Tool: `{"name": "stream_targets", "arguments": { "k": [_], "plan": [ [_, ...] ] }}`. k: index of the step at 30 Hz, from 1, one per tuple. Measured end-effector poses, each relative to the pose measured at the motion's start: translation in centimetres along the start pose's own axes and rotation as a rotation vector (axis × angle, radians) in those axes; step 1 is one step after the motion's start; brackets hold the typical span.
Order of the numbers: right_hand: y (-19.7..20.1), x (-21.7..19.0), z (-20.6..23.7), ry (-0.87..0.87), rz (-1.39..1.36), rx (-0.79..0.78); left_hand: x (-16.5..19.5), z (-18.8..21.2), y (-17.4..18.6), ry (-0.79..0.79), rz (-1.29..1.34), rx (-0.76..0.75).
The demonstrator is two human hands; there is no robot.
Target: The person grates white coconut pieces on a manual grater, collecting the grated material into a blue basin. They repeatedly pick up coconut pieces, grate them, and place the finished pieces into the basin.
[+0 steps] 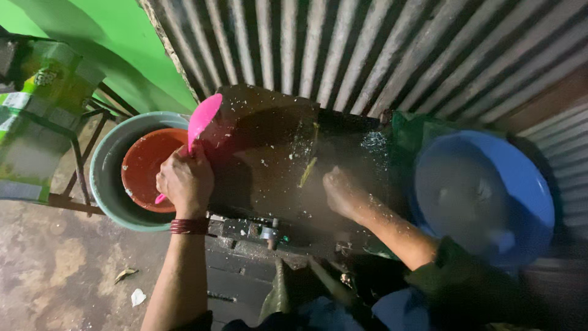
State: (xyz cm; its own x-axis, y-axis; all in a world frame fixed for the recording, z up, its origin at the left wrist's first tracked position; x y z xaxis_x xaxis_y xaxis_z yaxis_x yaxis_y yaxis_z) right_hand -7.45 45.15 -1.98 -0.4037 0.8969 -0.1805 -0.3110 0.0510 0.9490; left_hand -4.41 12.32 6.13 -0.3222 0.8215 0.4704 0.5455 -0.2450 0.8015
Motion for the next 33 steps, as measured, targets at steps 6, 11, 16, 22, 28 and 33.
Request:
{"name": "stream_targets", "arguments": {
  "k": [6, 11, 16, 22, 28, 33],
  "plan": [
    [-1.3, 1.3, 0.1, 0.044, 0.029, -0.078, -0.2, 0.1, 0.0, 0.006, -0.007, -0.012],
    [-1.5, 1.5, 0.4, 0.109, -0.068, 0.066, -0.5, 0.5, -0.2, 0.003, -0.026, -0.008],
    [-2.1, 1.2, 0.0, 0.105, -0.072, 0.030, -0.4, 0.4, -0.2, -0.002, -0.091, -0.020],
    [-2.5, 0.7, -0.2, 0.039, -0.051, -0.045, -0.6, 0.5, -0.2, 0.030, -0.030, -0.003],
    [-0.8, -0.3, 0.6, -0.055, -0.115, 0.002, -0.7, 0.1, -0.3, -0.036, -0.037, -0.022],
    [-0.4, -0.5, 0.1, -0.276, -0.313, -0.111, -0.6, 0.0, -0.2, -0.016, -0.031, -0.005]
  ]
}}
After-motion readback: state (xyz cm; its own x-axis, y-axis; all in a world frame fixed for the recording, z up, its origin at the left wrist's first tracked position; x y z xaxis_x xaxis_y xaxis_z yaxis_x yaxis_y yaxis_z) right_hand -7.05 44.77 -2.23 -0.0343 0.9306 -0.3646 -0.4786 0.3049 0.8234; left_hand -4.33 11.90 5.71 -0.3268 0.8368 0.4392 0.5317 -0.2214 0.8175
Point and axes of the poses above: each hand's wrist, its own z-axis away from the middle knuckle, its own y-axis out of the back of the hand, x = y × z, the point moved 4 cm from there along -z, towards the middle knuckle, and after that the axes turned 5 degrees about -y, right-handed, at the moved point
